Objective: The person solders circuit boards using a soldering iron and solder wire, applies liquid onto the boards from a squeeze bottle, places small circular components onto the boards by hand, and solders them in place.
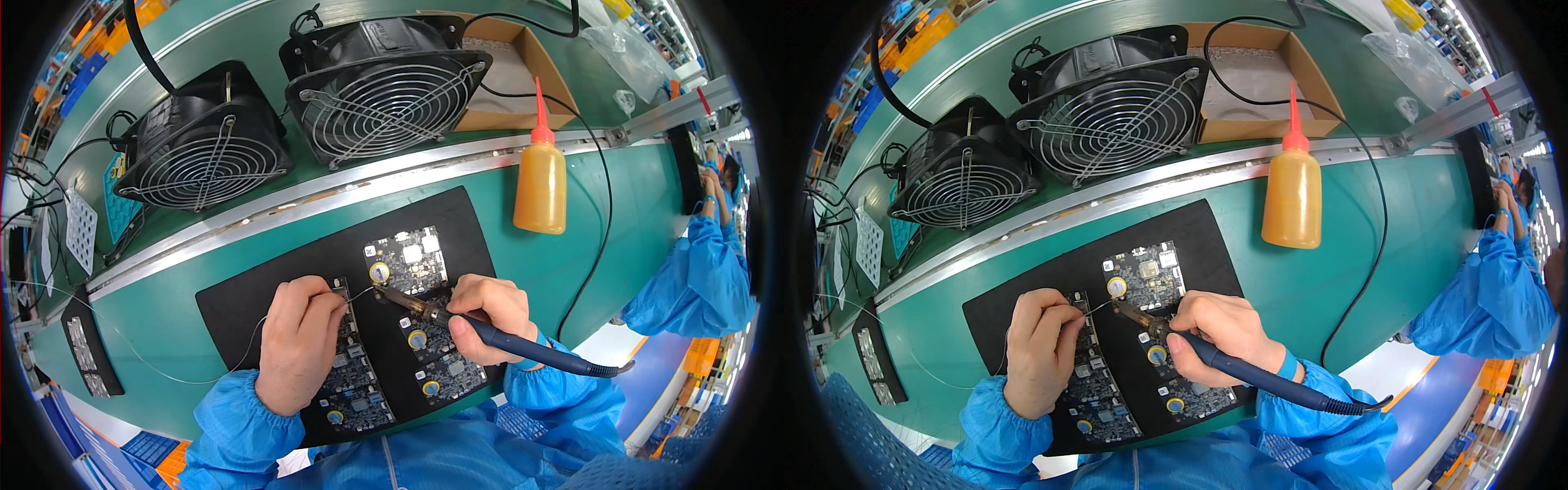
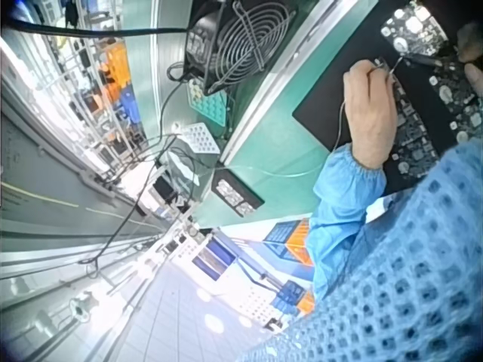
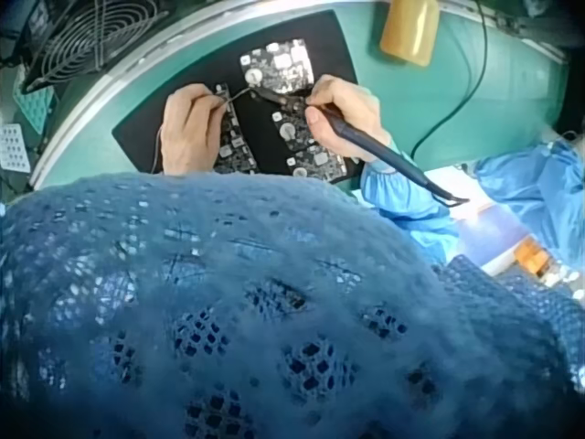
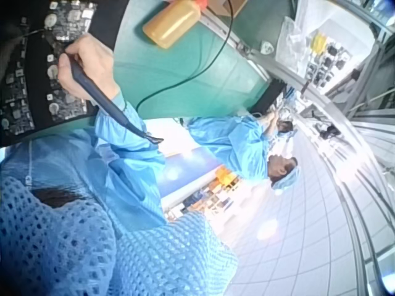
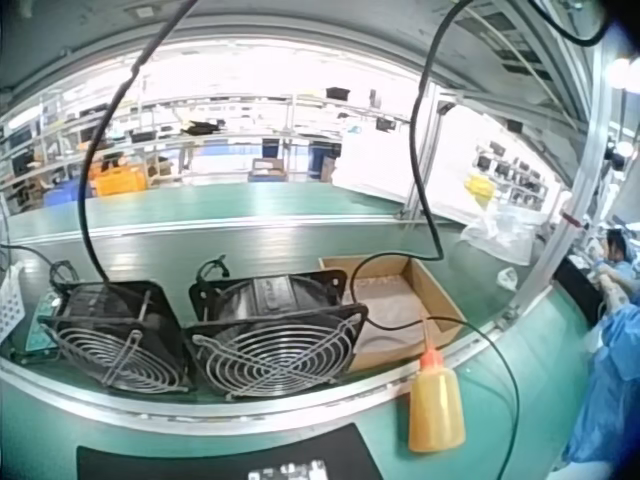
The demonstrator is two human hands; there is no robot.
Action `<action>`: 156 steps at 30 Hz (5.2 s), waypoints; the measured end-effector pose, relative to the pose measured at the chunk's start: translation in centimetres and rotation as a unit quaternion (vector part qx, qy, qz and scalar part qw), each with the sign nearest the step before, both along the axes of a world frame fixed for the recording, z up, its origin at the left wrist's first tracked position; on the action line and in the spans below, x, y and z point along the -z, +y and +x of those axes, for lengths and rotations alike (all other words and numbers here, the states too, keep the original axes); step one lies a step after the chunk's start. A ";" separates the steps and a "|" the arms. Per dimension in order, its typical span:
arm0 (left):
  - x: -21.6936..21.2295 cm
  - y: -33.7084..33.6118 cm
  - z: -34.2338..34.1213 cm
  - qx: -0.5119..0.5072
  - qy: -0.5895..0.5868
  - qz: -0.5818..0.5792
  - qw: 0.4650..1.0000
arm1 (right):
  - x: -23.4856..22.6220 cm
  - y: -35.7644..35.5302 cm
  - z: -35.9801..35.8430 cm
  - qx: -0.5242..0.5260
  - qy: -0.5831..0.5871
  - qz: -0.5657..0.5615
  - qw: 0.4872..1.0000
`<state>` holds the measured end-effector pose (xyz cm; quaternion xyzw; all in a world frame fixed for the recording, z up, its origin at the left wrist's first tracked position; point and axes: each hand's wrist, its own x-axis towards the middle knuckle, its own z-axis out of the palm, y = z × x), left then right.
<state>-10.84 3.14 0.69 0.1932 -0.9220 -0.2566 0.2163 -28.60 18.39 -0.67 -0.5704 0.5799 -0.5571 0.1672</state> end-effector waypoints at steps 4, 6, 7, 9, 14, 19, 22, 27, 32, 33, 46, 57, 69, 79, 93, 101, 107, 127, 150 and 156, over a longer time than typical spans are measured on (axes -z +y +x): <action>0.2 0.0 -0.2 0.010 0.004 0.000 1.000 | 0.1 0.1 0.0 0.004 0.008 0.007 1.000; 0.0 -0.1 0.0 0.008 0.003 0.000 1.000 | -0.2 -0.2 0.1 -0.005 0.008 0.003 1.000; 0.2 -0.1 -0.2 0.012 0.005 -0.008 1.000 | -0.2 -0.2 0.0 -0.003 0.008 0.004 1.000; 0.4 -0.1 -0.6 0.017 0.008 -0.016 1.000 | -0.1 -0.2 -0.1 -0.001 0.011 0.001 1.000; 0.3 0.1 -1.4 0.027 -0.014 0.018 0.999 | -0.1 -0.2 -0.1 0.001 0.010 0.003 1.000; 0.6 0.1 -1.8 0.034 -0.021 -0.004 0.999 | -0.1 -0.3 0.1 0.001 0.010 0.001 1.000; 0.3 -0.1 -2.0 0.037 -0.018 -0.044 0.998 | 0.0 -0.3 0.1 -0.001 0.009 -0.004 1.000; -1.1 -0.2 -0.4 0.015 -0.036 -0.067 0.997 | -0.2 0.1 0.0 0.008 0.015 -0.010 1.000; -2.2 1.2 1.6 -0.050 0.008 0.041 0.998 | -0.7 2.1 -0.3 0.026 -0.054 -0.045 0.997; -1.9 1.8 2.3 -0.097 0.011 0.079 0.992 | -0.6 2.7 -0.3 0.034 -0.066 -0.046 0.996; -0.6 6.0 3.8 0.024 -0.020 0.096 0.995 | 0.3 7.5 -0.1 -0.012 -0.206 -0.042 0.977; 0.3 6.8 3.2 0.025 -0.004 0.059 0.998 | 0.9 6.9 0.3 -0.034 -0.090 -0.044 0.994; 0.7 6.7 2.3 0.039 -0.008 0.056 0.998 | 0.9 6.6 0.1 -0.038 -0.052 -0.039 0.997; 0.9 7.0 1.5 0.059 -0.008 0.038 0.997 | 1.0 6.5 0.1 -0.030 -0.068 -0.049 0.996; 0.6 7.0 1.5 0.110 -0.137 -0.075 0.982 | 1.1 6.7 0.1 -0.023 -0.053 -0.052 0.997; 0.1 6.9 1.5 0.120 -0.136 -0.060 0.982 | 0.0 7.7 0.0 0.020 -0.111 -0.060 0.992; 0.0 7.4 2.6 0.032 -0.057 0.039 0.997 | 0.4 7.4 0.7 0.020 -0.098 -0.077 0.992; 0.9 7.2 2.1 0.080 -0.075 -0.010 0.994 | 0.9 6.2 1.1 -0.022 -0.031 -0.070 0.997; -2.3 9.5 5.7 0.000 -0.076 0.046 0.996 | -0.5 11.1 1.4 0.006 -0.121 -0.062 0.991; 0.0 11.5 6.4 0.024 -0.012 0.087 0.996 | 0.0 12.3 2.6 -0.027 -0.134 -0.040 0.990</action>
